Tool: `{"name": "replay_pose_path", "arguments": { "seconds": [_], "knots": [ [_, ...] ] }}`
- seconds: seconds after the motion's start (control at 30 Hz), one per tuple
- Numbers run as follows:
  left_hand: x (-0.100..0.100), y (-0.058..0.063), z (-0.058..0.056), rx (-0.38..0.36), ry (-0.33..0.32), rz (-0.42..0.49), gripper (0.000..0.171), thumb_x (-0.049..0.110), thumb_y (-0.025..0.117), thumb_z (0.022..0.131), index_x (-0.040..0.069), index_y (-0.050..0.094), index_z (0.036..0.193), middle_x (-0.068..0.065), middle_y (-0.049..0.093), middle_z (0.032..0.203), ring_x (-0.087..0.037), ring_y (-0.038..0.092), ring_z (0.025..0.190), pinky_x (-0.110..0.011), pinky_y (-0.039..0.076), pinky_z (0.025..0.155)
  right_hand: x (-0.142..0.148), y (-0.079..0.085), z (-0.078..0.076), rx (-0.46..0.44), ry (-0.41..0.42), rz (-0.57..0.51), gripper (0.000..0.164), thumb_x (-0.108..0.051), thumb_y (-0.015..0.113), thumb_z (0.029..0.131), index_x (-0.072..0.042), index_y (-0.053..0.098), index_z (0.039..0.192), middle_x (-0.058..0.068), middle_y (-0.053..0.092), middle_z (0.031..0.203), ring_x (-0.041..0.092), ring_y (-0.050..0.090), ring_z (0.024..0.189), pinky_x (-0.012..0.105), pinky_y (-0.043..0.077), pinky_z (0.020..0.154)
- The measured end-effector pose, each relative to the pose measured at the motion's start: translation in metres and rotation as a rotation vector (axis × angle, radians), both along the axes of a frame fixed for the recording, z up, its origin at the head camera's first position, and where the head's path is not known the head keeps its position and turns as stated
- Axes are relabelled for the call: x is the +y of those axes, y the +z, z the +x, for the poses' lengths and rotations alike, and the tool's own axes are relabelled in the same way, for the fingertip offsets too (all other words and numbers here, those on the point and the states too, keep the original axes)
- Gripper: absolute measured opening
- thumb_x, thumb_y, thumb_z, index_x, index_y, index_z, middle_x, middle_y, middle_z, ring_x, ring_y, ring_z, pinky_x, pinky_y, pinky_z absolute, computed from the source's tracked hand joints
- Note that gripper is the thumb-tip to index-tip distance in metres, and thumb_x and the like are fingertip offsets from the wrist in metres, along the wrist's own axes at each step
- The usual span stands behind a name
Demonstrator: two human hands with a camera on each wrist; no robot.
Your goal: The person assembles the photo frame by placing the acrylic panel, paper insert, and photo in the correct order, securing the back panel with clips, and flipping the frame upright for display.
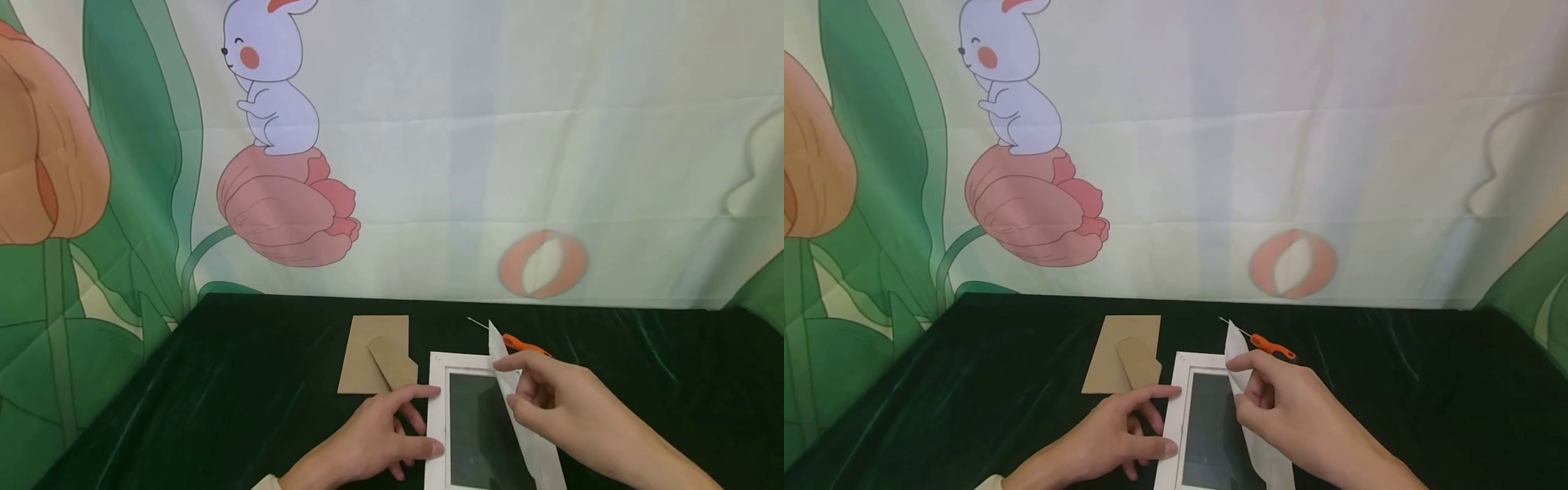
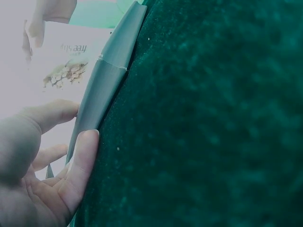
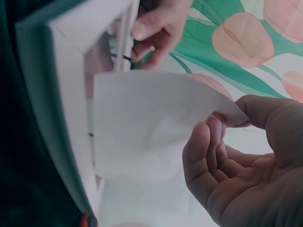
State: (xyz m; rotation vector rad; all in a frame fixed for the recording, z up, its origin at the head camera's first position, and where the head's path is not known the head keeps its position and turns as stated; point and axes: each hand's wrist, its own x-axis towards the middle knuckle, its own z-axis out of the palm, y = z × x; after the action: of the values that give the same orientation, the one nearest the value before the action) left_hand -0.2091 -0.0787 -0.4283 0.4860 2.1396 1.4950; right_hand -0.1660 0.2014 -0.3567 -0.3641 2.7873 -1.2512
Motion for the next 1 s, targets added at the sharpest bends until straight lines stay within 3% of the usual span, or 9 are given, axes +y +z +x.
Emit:
{"name": "replay_pose_path", "arguments": {
  "seconds": [0.3,0.53,1.0],
  "knots": [
    [0.001,0.001,0.0,0.012,-0.004,-0.002,0.058,0.012,0.084,0.092,0.021,0.063,0.145,-0.006,0.065,0.1,-0.023,0.066,0.063,-0.035,0.06,0.053,-0.013,-0.019,-0.001,-0.082,0.089,-0.084,0.046,-0.006,0.073,0.095,0.0,0.06,0.139,0.0,0.059,0.08,0.018,0.056,0.068,0.029,0.048,0.058],
    [0.001,0.0,0.0,0.012,0.003,-0.009,0.059,0.012,0.085,0.091,0.022,0.063,0.145,-0.006,0.065,0.1,-0.024,0.066,0.062,-0.036,0.059,0.052,-0.025,-0.03,0.0,-0.169,0.1,-0.111,0.046,-0.004,0.071,0.094,0.0,0.059,0.139,0.001,0.06,0.078,0.023,0.058,0.071,0.029,0.049,0.06],
    [0.001,-0.001,0.0,0.021,0.003,0.002,0.059,0.013,0.085,0.091,0.021,0.063,0.145,-0.006,0.065,0.099,-0.024,0.066,0.061,-0.036,0.059,0.052,-0.03,-0.054,-0.006,-0.208,0.175,-0.103,0.036,-0.013,0.074,0.099,-0.002,0.064,0.132,0.001,0.062,0.076,0.02,0.06,0.07,0.025,0.048,0.062]
  ]
}}
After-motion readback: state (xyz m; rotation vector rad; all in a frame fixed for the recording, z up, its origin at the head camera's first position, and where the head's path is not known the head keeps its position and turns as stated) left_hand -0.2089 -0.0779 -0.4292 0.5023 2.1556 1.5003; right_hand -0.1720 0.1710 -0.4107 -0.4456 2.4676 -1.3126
